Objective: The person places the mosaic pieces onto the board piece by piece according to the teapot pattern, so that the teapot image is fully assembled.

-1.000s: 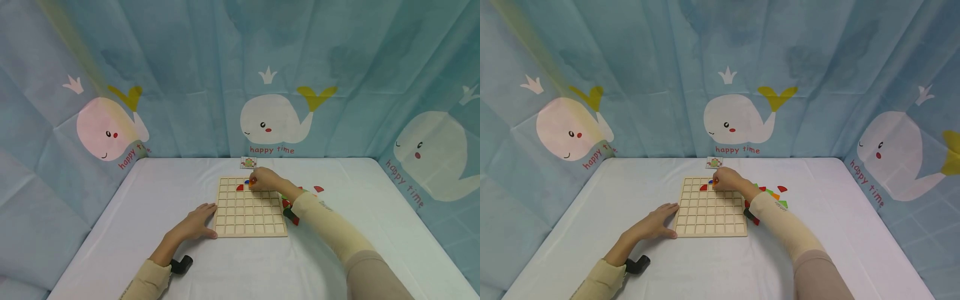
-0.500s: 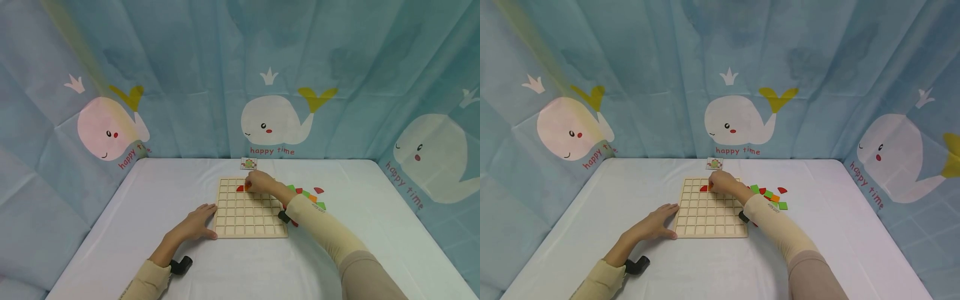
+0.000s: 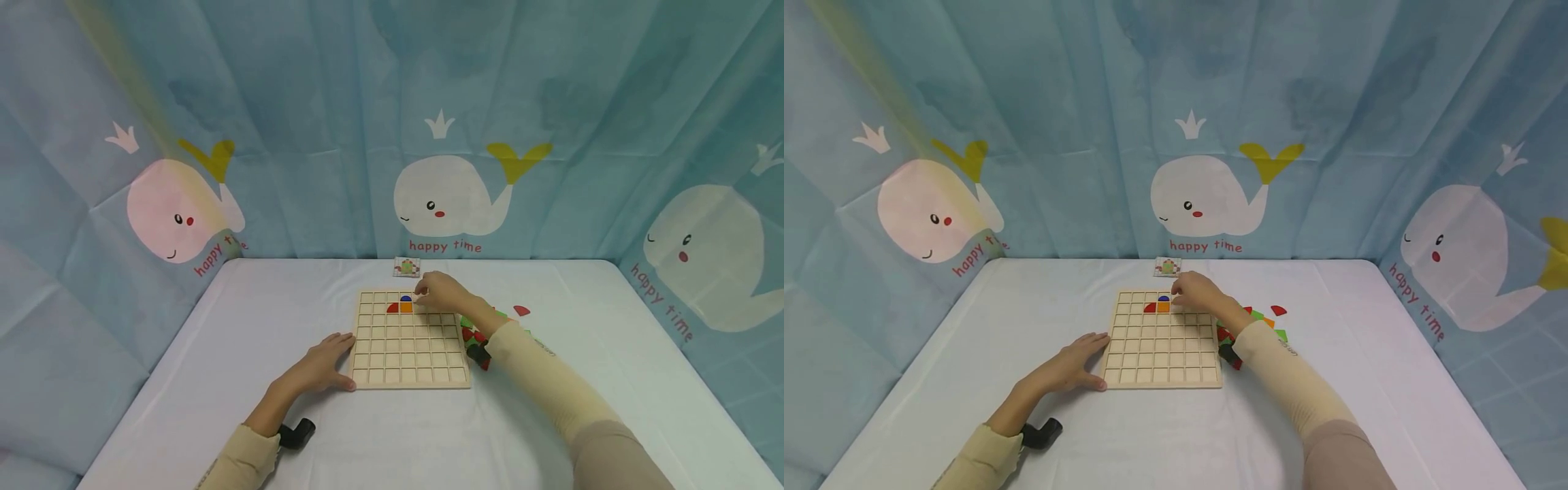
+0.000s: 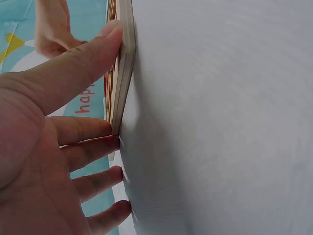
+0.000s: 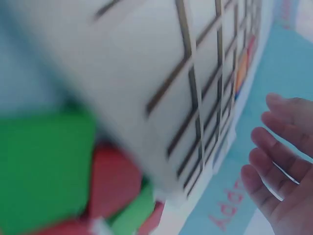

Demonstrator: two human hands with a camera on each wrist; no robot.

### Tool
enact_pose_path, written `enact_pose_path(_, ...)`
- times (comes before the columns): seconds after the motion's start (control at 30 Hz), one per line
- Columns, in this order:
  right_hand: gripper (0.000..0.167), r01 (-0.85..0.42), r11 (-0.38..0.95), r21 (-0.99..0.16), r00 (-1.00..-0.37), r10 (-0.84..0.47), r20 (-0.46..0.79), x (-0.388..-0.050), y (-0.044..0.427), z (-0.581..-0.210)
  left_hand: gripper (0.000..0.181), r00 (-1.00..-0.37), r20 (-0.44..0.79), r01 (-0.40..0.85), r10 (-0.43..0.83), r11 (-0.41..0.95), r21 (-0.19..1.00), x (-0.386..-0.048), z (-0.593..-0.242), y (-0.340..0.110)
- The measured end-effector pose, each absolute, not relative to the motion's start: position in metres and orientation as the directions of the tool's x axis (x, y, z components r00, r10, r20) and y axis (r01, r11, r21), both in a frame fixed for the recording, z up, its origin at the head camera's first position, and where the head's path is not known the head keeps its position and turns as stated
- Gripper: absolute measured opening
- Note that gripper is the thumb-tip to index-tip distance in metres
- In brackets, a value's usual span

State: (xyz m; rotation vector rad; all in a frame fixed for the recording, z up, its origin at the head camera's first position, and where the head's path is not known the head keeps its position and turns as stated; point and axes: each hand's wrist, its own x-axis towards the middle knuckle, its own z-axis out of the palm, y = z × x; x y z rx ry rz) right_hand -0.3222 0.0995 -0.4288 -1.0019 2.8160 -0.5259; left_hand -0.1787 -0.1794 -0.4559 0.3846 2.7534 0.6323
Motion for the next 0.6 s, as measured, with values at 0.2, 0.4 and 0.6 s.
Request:
enact_pose_path(0.2, 0.023, -0.491, 0.774, -0.400, -0.839, -0.544, -0.022, -0.326, 0.138, -0.424, 0.093, -0.926, -0.223, 0.175, 0.305, 0.870, 0.462, -0.178, -0.456, -0.179)
enact_pose_path(0.4, 0.025, -0.387, 0.826, -0.410, -0.894, -0.445, -0.054, -0.323, 0.177, -0.423, 0.093, -0.926, -0.221, 0.175, 0.307, 0.866, 0.469, -0.179, -0.457, -0.179)
enact_pose_path(0.6, 0.028, -0.284, 0.867, -0.410, -0.934, -0.347, -0.087, -0.317, 0.215, -0.429, 0.093, -0.924, -0.218, 0.178, 0.313, 0.860, 0.479, -0.179, -0.457, -0.179)
